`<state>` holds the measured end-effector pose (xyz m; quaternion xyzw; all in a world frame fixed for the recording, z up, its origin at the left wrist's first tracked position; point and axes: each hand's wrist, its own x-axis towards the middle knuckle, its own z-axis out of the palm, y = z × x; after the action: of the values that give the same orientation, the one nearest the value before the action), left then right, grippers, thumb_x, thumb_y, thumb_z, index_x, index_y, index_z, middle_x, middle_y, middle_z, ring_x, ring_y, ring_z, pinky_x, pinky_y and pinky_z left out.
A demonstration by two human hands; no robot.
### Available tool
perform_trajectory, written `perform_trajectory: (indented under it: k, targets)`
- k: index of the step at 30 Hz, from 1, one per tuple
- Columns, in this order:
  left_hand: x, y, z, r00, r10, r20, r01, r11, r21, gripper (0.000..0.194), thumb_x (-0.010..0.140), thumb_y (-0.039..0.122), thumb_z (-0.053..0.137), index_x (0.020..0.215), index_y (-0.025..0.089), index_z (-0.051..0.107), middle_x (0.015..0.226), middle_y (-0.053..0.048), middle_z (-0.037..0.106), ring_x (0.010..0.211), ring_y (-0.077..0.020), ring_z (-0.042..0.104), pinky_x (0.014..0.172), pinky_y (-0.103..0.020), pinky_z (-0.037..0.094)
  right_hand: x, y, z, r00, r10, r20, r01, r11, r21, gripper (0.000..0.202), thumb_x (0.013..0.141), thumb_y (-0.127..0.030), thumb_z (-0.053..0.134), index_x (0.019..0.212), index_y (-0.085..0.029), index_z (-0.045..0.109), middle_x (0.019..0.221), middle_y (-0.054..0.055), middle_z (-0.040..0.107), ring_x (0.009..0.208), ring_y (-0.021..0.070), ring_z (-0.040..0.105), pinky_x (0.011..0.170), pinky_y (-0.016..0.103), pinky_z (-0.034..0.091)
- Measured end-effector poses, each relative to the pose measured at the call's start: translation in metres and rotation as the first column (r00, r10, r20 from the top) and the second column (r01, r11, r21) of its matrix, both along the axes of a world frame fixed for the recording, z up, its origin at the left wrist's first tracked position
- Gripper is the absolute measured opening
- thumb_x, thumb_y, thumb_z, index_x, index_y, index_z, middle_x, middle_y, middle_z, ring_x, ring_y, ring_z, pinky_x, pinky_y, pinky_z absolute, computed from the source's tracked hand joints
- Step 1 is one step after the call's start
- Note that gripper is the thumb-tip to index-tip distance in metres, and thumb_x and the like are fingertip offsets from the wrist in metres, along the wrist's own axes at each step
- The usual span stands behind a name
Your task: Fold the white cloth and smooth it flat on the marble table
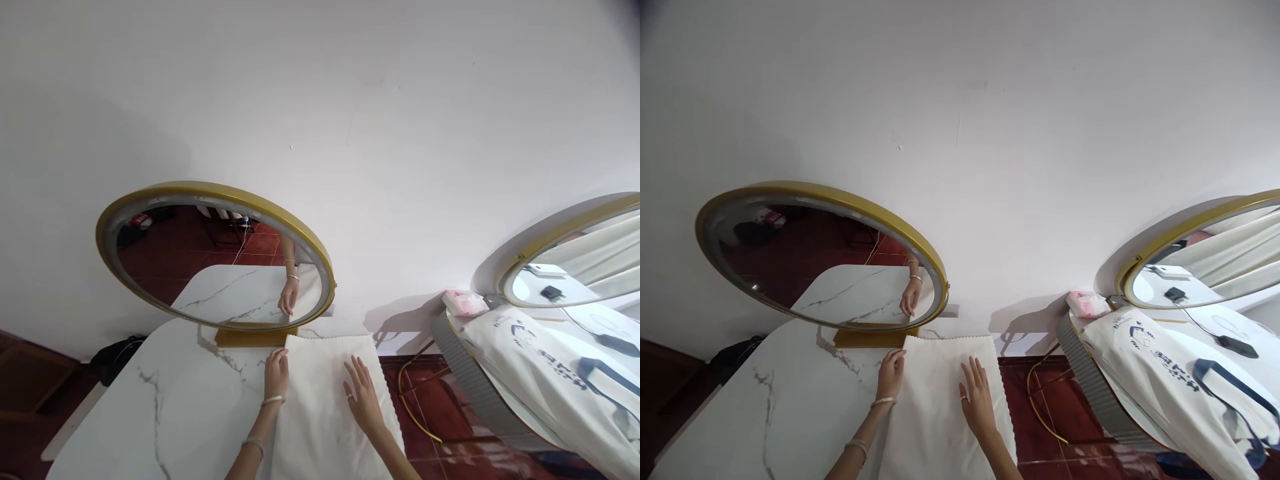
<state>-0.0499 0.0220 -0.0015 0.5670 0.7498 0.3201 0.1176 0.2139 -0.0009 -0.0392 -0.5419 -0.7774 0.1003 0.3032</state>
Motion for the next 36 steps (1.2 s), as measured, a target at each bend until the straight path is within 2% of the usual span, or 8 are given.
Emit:
perform_trajectory:
  k: [5, 8, 11, 14, 20, 27, 31, 36]
  targets:
    - [0.041, -0.022, -0.025, 0.964, -0.049, -0.262, 0.111, 0.967, 0.229, 0.047, 0.093, 0.025, 0.037, 0.137, 0.013, 0.05, 0.144, -0.017, 0.046, 0.134, -0.0289, 0.042, 0.108, -0.048, 0.039, -0.033, 0.008, 0.006, 0.95, -0.125, 0.285, 0.157, 0.983, -0.092, 0.052, 0.097, -0.044, 0.037, 0.148, -0.034, 0.035, 0.158, 0.012, 0.024, 0.145, 0.0373, 0.017, 0.102, 0.077, 0.019]
    - [0.059, -0.024, -0.041, 0.9, -0.085, -0.429, 0.206, 0.948, 0.244, 0.064, 0.094, 0.032, 0.042, 0.152, 0.016, 0.021, 0.157, -0.015, 0.026, 0.144, -0.03, 0.027, 0.111, -0.047, 0.035, -0.054, 0.017, 0.003, 0.923, -0.133, 0.362, 0.176, 0.98, -0.09, 0.055, 0.097, -0.05, 0.035, 0.15, -0.039, 0.025, 0.16, 0.01, 0.018, 0.146, 0.0371, 0.014, 0.101, 0.079, 0.013]
    - [0.059, -0.011, -0.049, 0.885, -0.044, -0.464, 0.17, 0.958, 0.232, 0.071, 0.094, 0.034, 0.042, 0.154, 0.018, 0.008, 0.161, -0.014, 0.014, 0.146, -0.0316, 0.021, 0.112, -0.048, 0.033, -0.066, 0.031, -0.003, 0.921, -0.087, 0.38, 0.124, 0.99, -0.072, 0.054, 0.099, -0.048, 0.028, 0.151, -0.041, 0.017, 0.16, 0.006, 0.018, 0.146, 0.0341, 0.016, 0.104, 0.077, 0.008]
    - [0.051, 0.008, -0.05, 0.885, -0.028, -0.464, 0.136, 0.97, 0.201, 0.066, 0.093, 0.036, 0.043, 0.152, 0.015, 0.021, 0.16, -0.015, 0.018, 0.145, -0.0318, 0.022, 0.114, -0.048, 0.031, -0.074, 0.049, -0.008, 0.918, -0.097, 0.386, 0.13, 0.99, -0.06, 0.055, 0.099, -0.05, 0.025, 0.151, -0.04, 0.012, 0.16, 0.006, 0.016, 0.146, 0.0337, 0.015, 0.104, 0.076, 0.001]
    - [0.039, 0.056, -0.035, 0.853, -0.072, -0.517, 0.084, 0.996, 0.0, 0.049, 0.092, 0.039, 0.042, 0.126, 0.009, 0.061, 0.126, -0.02, 0.061, 0.123, -0.0356, 0.051, 0.103, -0.052, 0.039, -0.092, 0.094, -0.002, 0.919, -0.084, 0.384, 0.134, 0.986, -0.104, 0.054, 0.098, -0.053, 0.025, 0.15, -0.04, 0.021, 0.16, 0.006, 0.018, 0.146, 0.0348, 0.015, 0.102, 0.077, -0.003]
    - [0.028, 0.1, -0.011, 0.814, -0.239, -0.529, 0.242, 0.968, -0.066, 0.043, 0.094, 0.039, 0.04, 0.115, 0.013, 0.067, 0.117, -0.015, 0.067, 0.111, -0.0311, 0.059, 0.097, -0.045, 0.044, -0.058, 0.143, 0.028, 0.921, -0.151, 0.358, 0.236, 0.95, -0.204, 0.049, 0.099, -0.051, 0.029, 0.137, -0.031, 0.051, 0.142, 0.01, 0.051, 0.134, 0.0324, 0.039, 0.108, 0.073, 0.004]
    - [0.039, 0.066, -0.012, 0.786, -0.297, -0.542, 0.332, 0.943, -0.035, 0.041, 0.095, 0.028, 0.037, 0.131, 0.024, 0.058, 0.132, -0.007, 0.061, 0.123, -0.0247, 0.053, 0.107, -0.042, 0.035, -0.026, 0.13, 0.023, 0.888, -0.181, 0.422, 0.252, 0.961, -0.117, 0.052, 0.097, -0.048, 0.034, 0.143, -0.027, 0.045, 0.146, 0.01, 0.046, 0.136, 0.0309, 0.037, 0.114, 0.059, 0.012]
    - [0.051, -0.009, -0.021, 0.773, -0.25, -0.584, 0.363, 0.928, 0.084, 0.059, 0.092, 0.036, 0.045, 0.149, 0.024, 0.032, 0.156, -0.008, 0.033, 0.143, -0.0256, 0.03, 0.117, -0.045, 0.018, -0.01, 0.068, 0.001, 0.882, -0.198, 0.428, 0.206, 0.978, 0.027, 0.058, 0.096, -0.051, 0.034, 0.149, -0.029, 0.034, 0.158, 0.006, 0.026, 0.147, 0.0284, 0.016, 0.116, 0.051, 0.012]
